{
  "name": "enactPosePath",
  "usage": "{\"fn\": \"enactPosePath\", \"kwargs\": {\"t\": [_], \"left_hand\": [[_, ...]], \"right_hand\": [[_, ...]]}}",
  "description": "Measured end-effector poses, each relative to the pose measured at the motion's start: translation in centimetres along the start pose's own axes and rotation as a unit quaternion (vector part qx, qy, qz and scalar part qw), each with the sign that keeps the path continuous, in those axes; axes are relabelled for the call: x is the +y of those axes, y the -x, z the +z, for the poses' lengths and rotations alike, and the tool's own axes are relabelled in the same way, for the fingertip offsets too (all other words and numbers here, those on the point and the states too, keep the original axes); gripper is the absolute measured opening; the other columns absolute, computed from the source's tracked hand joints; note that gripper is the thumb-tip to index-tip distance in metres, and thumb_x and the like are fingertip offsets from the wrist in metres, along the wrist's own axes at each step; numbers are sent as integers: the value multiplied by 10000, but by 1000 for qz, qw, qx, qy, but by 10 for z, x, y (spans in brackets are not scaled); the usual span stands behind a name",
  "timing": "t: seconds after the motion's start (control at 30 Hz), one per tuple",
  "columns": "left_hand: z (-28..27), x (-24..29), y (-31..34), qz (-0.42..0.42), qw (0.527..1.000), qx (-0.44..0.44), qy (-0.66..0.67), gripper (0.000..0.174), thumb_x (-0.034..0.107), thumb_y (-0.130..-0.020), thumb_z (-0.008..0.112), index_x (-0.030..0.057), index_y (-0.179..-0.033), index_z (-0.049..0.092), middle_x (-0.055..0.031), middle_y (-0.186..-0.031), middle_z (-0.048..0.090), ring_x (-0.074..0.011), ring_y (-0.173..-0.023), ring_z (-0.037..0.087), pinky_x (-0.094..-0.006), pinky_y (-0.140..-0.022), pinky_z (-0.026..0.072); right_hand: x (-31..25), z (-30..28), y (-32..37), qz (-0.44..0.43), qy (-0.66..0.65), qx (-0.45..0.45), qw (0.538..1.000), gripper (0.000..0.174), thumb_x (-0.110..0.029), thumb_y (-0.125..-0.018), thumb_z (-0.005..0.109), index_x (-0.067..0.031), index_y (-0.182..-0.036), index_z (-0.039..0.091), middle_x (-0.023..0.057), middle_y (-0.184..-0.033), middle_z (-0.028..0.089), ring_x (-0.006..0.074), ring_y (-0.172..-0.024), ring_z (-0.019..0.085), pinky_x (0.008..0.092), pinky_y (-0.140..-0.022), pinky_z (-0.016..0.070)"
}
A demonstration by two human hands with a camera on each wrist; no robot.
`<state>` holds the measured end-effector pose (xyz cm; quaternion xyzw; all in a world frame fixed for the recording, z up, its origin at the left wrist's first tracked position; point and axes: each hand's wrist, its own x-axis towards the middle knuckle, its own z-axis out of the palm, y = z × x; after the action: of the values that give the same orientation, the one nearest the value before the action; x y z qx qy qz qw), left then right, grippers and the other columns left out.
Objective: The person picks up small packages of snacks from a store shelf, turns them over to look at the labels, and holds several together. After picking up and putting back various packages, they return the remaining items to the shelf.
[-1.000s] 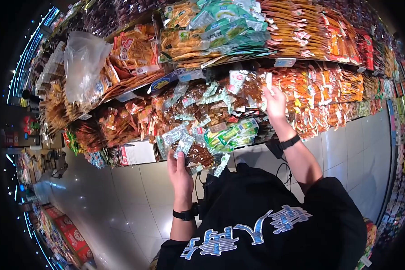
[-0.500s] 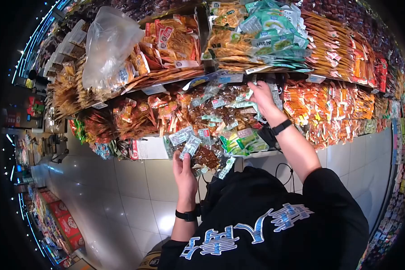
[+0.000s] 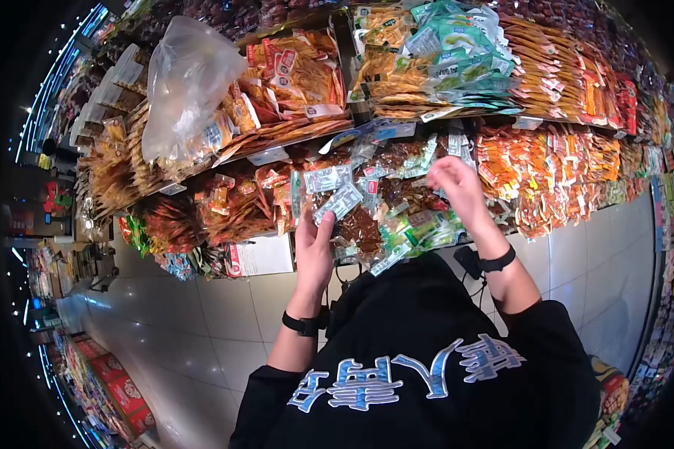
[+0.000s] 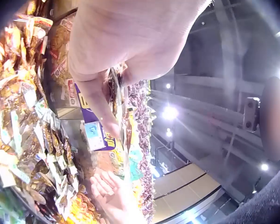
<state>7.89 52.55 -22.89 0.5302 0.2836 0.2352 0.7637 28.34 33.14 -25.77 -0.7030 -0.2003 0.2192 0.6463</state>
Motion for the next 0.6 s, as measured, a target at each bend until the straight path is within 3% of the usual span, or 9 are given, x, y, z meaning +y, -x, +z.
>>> {"fn": "enactPosePath", "kwargs": {"t": [0.07,0.13,0.2,0.23,0.4,0.47,0.6], "left_hand": [[2,0,-6,16,999,-28,-28,503,132,-996,538,-54,-1419,341,-130,-1361,484,-159,-1210,481,-297,-1032,374],[11,8,-8,-3,998,-51,-28,419,119,-988,550,-47,-1348,414,-112,-1268,544,-133,-1113,532,-284,-950,430],[21,10,-11,2,997,-62,-56,376,115,-986,553,-43,-1309,443,-97,-1214,572,-121,-1061,553,-275,-908,452],[27,12,-11,13,996,-70,-54,353,137,-991,551,-35,-1286,460,-87,-1168,586,-116,-1028,562,-266,-875,464],[35,4,-10,-35,998,-52,-5,372,185,-1010,519,-22,-1312,449,-91,-1187,586,-125,-1045,569,-274,-887,476],[35,-7,-9,-3,999,-37,-9,369,158,-1013,496,-25,-1327,430,-102,-1207,582,-146,-1072,581,-295,-903,494],[54,1,8,-31,996,-69,41,345,112,-1013,463,-28,-1324,416,-117,-1224,579,-175,-1083,599,-324,-919,512]], "right_hand": [[-30,20,20,23,-50,-139,989,189,-188,-919,652,-1,-944,628,43,-824,666,93,-723,622,235,-645,490],[-51,37,34,46,25,-217,975,140,-139,-909,667,-16,-905,601,1,-738,612,54,-672,570,219,-613,462],[-57,47,41,40,76,-217,972,160,-145,-898,688,-22,-881,587,-17,-702,605,42,-628,554,215,-561,439],[-56,49,44,70,16,-222,972,176,-155,-903,686,-33,-856,569,-27,-670,592,37,-586,544,208,-517,425],[-55,37,53,100,-89,-181,974,153,-128,-914,667,-35,-852,563,-11,-687,592,45,-588,561,203,-518,455],[-56,27,56,94,-138,-139,976,159,-133,-913,673,-22,-860,573,0,-701,598,52,-608,575,208,-522,469],[-62,-2,58,25,-134,-65,989,147,-110,-916,668,-21,-887,554,10,-714,613,54,-621,585,198,-551,471]]}}
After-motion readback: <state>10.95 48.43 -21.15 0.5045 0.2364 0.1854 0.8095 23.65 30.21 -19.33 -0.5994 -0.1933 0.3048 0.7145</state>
